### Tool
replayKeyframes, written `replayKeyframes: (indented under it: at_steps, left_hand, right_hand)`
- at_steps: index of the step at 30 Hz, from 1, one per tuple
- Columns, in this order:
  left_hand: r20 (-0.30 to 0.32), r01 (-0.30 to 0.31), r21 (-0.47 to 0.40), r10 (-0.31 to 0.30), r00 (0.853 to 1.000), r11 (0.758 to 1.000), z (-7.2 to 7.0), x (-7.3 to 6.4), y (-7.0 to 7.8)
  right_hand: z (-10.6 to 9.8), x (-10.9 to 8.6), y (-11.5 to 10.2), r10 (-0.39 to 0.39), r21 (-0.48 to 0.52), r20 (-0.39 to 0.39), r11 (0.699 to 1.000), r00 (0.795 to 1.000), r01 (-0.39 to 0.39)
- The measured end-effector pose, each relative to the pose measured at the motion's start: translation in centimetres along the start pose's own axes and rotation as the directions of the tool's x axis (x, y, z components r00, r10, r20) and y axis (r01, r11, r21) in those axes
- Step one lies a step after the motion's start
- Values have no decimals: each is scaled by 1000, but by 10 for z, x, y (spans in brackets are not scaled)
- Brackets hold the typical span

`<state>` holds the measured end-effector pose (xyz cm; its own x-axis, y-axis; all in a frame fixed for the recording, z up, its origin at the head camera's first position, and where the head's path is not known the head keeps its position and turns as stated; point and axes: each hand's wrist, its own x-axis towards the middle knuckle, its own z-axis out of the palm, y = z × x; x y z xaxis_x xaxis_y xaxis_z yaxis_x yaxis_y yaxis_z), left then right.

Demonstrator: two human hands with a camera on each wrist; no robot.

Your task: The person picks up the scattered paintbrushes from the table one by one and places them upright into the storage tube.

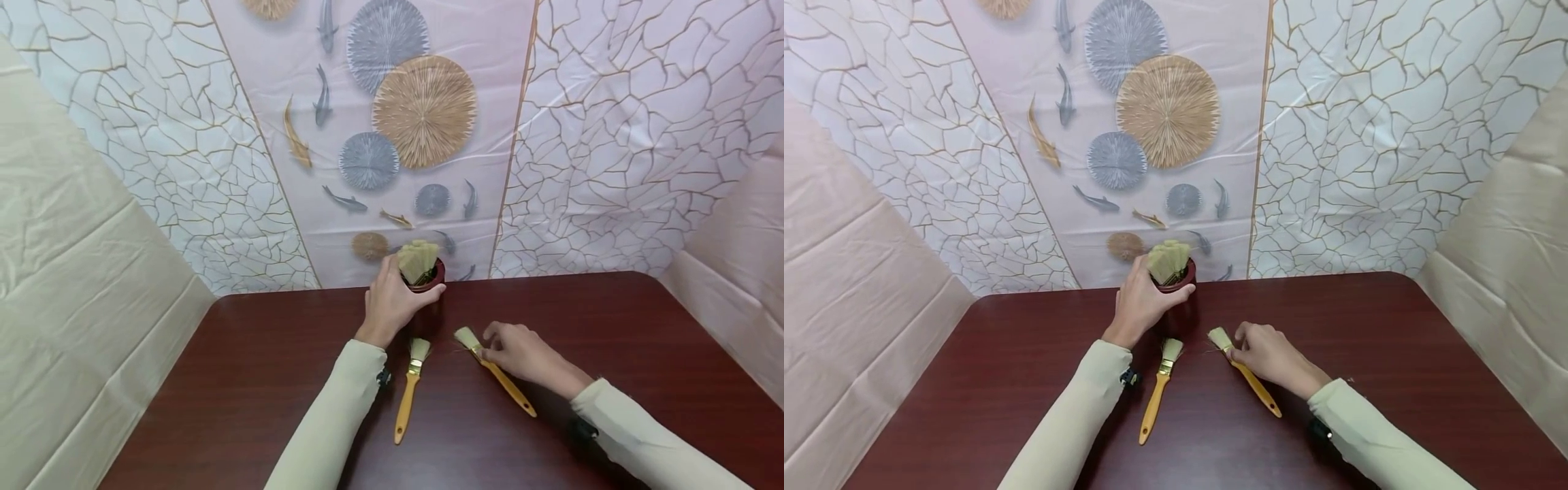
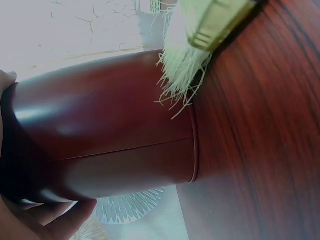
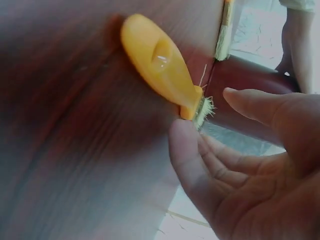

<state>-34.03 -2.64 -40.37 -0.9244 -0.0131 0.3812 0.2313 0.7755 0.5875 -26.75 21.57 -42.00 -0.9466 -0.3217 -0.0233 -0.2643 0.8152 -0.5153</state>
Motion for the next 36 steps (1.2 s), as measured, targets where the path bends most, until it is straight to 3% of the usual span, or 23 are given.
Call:
replayKeyframes:
  at_steps: [5,16,26,36]
  left_hand:
    - [0,-5,9,5,1000,1000,1,-1,0]
    - [-11,-29,-11,29,1000,1000,3,-1,-3]
    - [0,-24,-24,24,1000,999,3,0,-4]
    - [-3,-32,-11,32,999,999,4,1,-4]
  right_hand:
    - [4,11,-1,113,33,65,993,991,-115]
    - [12,20,-6,197,77,114,975,974,-207]
    - [9,22,7,157,181,89,969,984,-171]
    - [-37,20,-14,12,230,-35,973,999,-3]
